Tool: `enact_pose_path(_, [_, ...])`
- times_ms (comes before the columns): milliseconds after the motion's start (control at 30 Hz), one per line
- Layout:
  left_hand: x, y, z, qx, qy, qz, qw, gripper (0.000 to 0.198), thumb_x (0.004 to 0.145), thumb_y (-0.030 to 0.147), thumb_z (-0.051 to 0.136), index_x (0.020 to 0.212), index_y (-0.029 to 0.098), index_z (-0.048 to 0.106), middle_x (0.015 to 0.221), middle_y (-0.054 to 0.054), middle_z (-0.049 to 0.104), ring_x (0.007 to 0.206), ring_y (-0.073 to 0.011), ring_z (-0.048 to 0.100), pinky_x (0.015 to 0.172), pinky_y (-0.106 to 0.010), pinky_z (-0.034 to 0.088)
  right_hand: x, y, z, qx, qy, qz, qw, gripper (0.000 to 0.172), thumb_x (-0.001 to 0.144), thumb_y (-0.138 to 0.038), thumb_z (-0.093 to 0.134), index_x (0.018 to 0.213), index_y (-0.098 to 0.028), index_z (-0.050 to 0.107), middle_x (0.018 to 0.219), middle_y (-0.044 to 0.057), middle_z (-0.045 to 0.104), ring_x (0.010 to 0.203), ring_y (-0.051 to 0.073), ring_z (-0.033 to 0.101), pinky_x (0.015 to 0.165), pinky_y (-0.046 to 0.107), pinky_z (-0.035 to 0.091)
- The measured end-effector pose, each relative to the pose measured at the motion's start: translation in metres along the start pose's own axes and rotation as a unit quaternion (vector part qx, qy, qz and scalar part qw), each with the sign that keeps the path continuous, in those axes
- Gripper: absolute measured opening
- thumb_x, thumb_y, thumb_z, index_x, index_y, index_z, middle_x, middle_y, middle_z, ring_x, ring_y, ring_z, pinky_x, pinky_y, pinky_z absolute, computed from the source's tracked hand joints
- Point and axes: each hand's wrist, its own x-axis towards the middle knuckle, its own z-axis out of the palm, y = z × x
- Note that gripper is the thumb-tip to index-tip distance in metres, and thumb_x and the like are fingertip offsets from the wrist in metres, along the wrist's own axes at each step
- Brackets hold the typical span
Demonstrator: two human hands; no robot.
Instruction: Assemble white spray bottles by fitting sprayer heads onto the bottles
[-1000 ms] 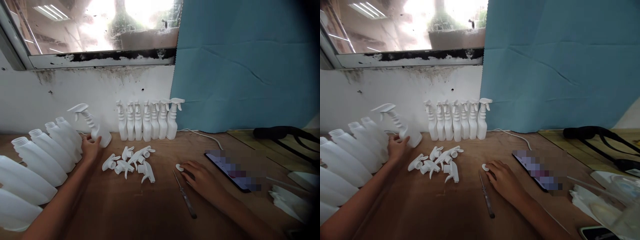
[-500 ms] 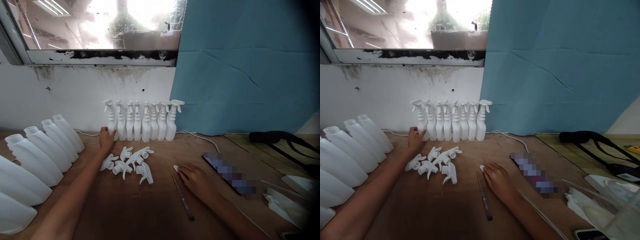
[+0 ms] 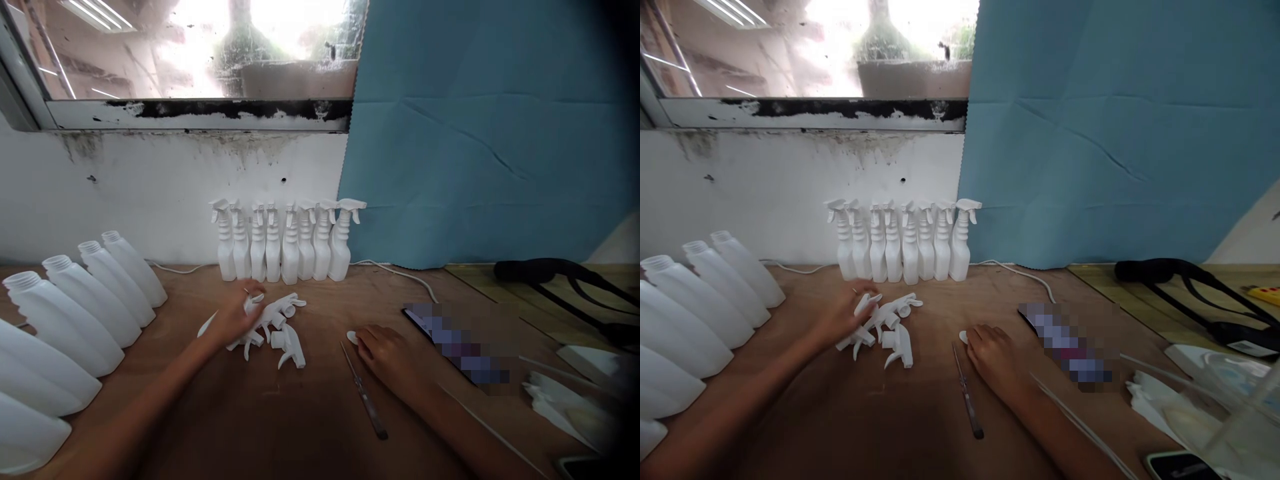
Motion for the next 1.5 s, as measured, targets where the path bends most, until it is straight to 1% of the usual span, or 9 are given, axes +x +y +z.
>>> enact_pose_path(133, [-0.031,0.042,0.001,0.035,-0.117,0.150,0.981,0.050,0.072,0.011,0.064,0.120,0.025,0.059,0.132,-0.005,0.058,0.127,-0.0305,0.046,0.109,-0.050,0.035,0.002,-0.003,-0.015,0.009,0.027,-0.008,1.000,0.027,0.097,-0.015,0.042,0.091,-0.019,0.068,0.090,0.009,0.074,0.078,0.024,0.068,0.072,0.037,0.049])
enact_pose_path(233, [-0.037,0.043,0.010,0.063,-0.117,0.184,0.974,0.037,0.081,0.007,0.058,0.116,0.019,0.060,0.124,-0.011,0.063,0.119,-0.0323,0.050,0.102,-0.055,0.037,0.002,-0.007,-0.028,0.020,0.055,-0.007,0.998,0.025,0.097,-0.016,0.044,0.097,-0.018,0.069,0.096,0.010,0.075,0.085,0.025,0.069,0.077,0.038,0.051])
enact_pose_path(400, [-0.045,0.047,0.013,0.048,-0.072,0.230,0.969,0.021,0.091,0.010,0.053,0.110,0.017,0.059,0.105,-0.008,0.069,0.098,-0.0236,0.058,0.090,-0.043,0.045,-0.004,-0.014,-0.044,0.043,0.104,-0.002,0.994,0.018,0.094,-0.016,0.051,0.099,-0.019,0.069,0.093,0.009,0.076,0.084,0.024,0.071,0.081,0.039,0.054])
enact_pose_path(600, [-0.080,0.083,0.002,-0.074,-0.018,0.181,0.981,0.038,0.084,0.009,0.059,0.121,0.017,0.052,0.106,-0.010,0.062,0.108,-0.0235,0.054,0.093,-0.039,0.048,-0.008,-0.034,-0.047,0.107,0.178,-0.022,0.978,0.019,0.090,-0.010,0.057,0.104,-0.019,0.067,0.092,0.007,0.075,0.084,0.020,0.072,0.080,0.034,0.056])
enact_pose_path(733, [-0.092,0.098,0.001,-0.178,-0.059,0.097,0.977,0.045,0.083,0.009,0.056,0.125,0.022,0.048,0.110,-0.008,0.060,0.100,-0.0191,0.060,0.087,-0.032,0.052,-0.007,-0.053,-0.047,0.147,0.163,-0.044,0.975,0.020,0.090,-0.008,0.058,0.104,-0.019,0.067,0.092,0.006,0.075,0.082,0.020,0.072,0.078,0.035,0.056])
enact_pose_path(867, [-0.098,0.108,0.010,-0.244,-0.117,-0.055,0.961,0.026,0.084,0.015,0.058,0.109,0.022,0.053,0.096,-0.002,0.063,0.080,-0.0145,0.064,0.072,-0.023,0.053,-0.010,-0.069,-0.048,0.197,0.157,-0.042,0.967,0.022,0.089,-0.006,0.058,0.105,-0.019,0.066,0.092,0.005,0.075,0.082,0.018,0.072,0.078,0.031,0.056])
enact_pose_path(1000, [-0.104,0.112,0.022,-0.319,-0.146,-0.130,0.927,0.028,0.089,0.021,0.057,0.117,0.024,0.053,0.103,-0.002,0.068,0.090,-0.0147,0.067,0.078,-0.022,0.053,-0.013,-0.082,-0.049,0.227,0.140,-0.084,0.960,0.025,0.091,-0.006,0.058,0.110,-0.019,0.066,0.099,0.006,0.075,0.087,0.017,0.071,0.080,0.029,0.055])
enact_pose_path(1267, [-0.104,0.105,0.018,-0.346,-0.191,-0.073,0.916,0.029,0.095,0.021,0.053,0.123,0.027,0.050,0.115,0.000,0.066,0.104,-0.0138,0.064,0.092,-0.024,0.050,-0.011,-0.097,-0.050,0.310,0.031,-0.117,0.943,0.032,0.093,-0.008,0.050,0.122,-0.019,0.061,0.117,0.010,0.068,0.100,0.020,0.065,0.085,0.032,0.053])
enact_pose_path(1500, [-0.104,0.099,0.016,-0.149,-0.198,0.078,0.966,0.031,0.094,0.024,0.056,0.123,0.026,0.048,0.114,-0.003,0.066,0.099,-0.0198,0.064,0.086,-0.031,0.051,-0.015,-0.092,-0.040,0.262,-0.001,-0.113,0.958,0.024,0.095,-0.022,0.056,0.119,-0.022,0.060,0.114,0.009,0.069,0.096,0.022,0.066,0.085,0.036,0.053])
